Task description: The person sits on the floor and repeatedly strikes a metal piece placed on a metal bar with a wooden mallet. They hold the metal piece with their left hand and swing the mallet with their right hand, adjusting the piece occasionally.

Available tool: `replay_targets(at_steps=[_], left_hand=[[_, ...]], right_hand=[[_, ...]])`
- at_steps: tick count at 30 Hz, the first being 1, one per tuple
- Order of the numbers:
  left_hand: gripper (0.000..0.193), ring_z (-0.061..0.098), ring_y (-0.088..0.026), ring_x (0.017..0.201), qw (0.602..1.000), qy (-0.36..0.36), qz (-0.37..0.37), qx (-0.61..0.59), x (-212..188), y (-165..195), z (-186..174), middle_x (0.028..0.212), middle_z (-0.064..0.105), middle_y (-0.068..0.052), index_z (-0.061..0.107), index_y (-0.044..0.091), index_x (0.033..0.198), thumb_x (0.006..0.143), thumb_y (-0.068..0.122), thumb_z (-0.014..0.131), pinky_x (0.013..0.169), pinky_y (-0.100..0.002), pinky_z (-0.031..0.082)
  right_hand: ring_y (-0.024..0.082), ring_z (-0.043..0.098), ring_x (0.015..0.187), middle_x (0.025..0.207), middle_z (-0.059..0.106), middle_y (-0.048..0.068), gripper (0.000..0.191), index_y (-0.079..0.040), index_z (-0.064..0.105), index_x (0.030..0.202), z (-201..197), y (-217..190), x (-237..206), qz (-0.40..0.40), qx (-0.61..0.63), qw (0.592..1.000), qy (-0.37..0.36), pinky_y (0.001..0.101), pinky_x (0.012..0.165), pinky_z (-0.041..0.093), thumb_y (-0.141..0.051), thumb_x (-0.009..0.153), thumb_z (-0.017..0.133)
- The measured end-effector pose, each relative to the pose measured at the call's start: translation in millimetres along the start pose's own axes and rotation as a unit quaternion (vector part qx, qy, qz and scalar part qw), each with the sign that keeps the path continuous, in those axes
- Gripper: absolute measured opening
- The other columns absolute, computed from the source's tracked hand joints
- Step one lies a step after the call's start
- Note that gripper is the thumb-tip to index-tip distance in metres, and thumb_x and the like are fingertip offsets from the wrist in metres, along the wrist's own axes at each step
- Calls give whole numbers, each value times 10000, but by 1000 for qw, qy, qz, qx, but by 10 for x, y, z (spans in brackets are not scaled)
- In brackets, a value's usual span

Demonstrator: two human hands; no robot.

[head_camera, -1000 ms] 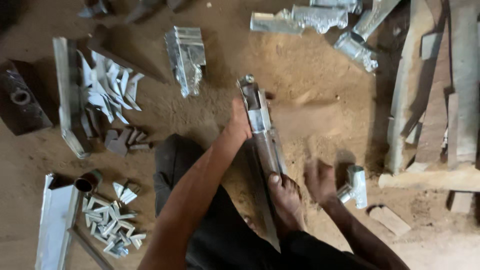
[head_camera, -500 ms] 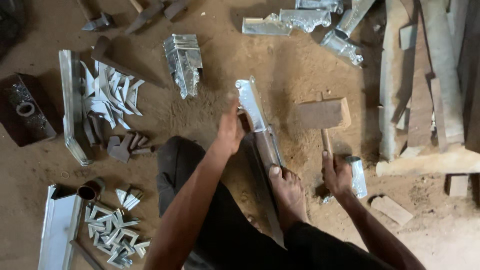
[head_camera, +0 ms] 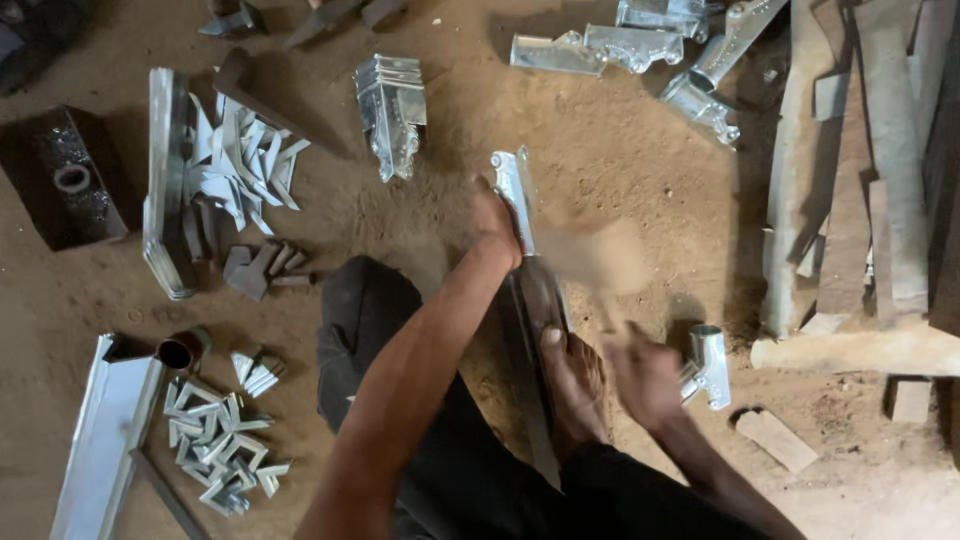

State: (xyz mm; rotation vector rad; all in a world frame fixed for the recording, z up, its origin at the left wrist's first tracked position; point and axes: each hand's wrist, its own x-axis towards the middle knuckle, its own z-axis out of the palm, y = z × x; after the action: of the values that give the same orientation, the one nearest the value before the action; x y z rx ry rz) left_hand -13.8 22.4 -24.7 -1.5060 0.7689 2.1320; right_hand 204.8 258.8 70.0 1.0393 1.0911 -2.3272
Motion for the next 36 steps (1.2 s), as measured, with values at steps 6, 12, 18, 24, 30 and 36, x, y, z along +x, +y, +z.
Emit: replay_targets(at_steps=[6, 12, 18, 24, 30, 36], left_hand=[[574, 620, -259, 947, 997, 47, 48, 36, -39, -23, 42, 1091, 679, -98, 667, 59, 1157, 982, 531, 391, 774, -440, 514], [391, 646, -310, 866, 992, -12, 107, 72, 135, -47, -67, 1009, 683, -118, 687, 61, 1038, 1032, 383, 466, 735, -502, 516], [590, 646, -360, 774, 987, -149, -19, 64, 116, 121, -202, 893, 662, -164, 658, 22, 1080, 1029, 525, 355, 672, -550, 550], [922, 669, -340, 747, 965, -246, -70, 49, -112, 157, -151, 833, 703, -168, 670, -33, 1108, 997, 727, 158, 652, -477, 574], [946, 639, -348, 715, 964, -244, -75, 69, -32, 176, -96, 778, 665, -164, 689, -49, 1112, 969, 708, 141, 652, -487, 583], [841, 674, -367, 834, 971, -210, -96, 64, -40, 214, -186, 917, 715, -229, 675, -13, 1081, 990, 618, 125, 759, -473, 586]], right_hand=[[159, 571, 577, 722, 622, 53, 305, -92, 646, 1060, -16, -146, -121, -376, -222, 891, -125, 316, 501, 485, -365, 1006, 524], [182, 551, 475, 581, 575, 96, 369, -20, 635, 959, 183, 63, 57, -123, -655, 739, 99, 362, 455, 447, -360, 1052, 526], [134, 551, 494, 588, 561, 56, 359, 9, 623, 866, 188, -215, -159, -101, -554, 820, 100, 338, 443, 467, -296, 1039, 545], [103, 456, 507, 612, 504, 7, 363, -83, 536, 881, 702, -902, -577, -268, -342, 900, -34, 310, 447, 367, -404, 1046, 501], [107, 391, 471, 631, 437, 7, 469, -137, 417, 849, 1107, -814, -475, -443, -194, 858, -176, 296, 428, 304, -568, 1026, 460], [133, 487, 630, 803, 517, 35, 345, -118, 495, 968, 705, -1054, -493, -447, -82, 871, -184, 289, 547, 411, -461, 1001, 516]])
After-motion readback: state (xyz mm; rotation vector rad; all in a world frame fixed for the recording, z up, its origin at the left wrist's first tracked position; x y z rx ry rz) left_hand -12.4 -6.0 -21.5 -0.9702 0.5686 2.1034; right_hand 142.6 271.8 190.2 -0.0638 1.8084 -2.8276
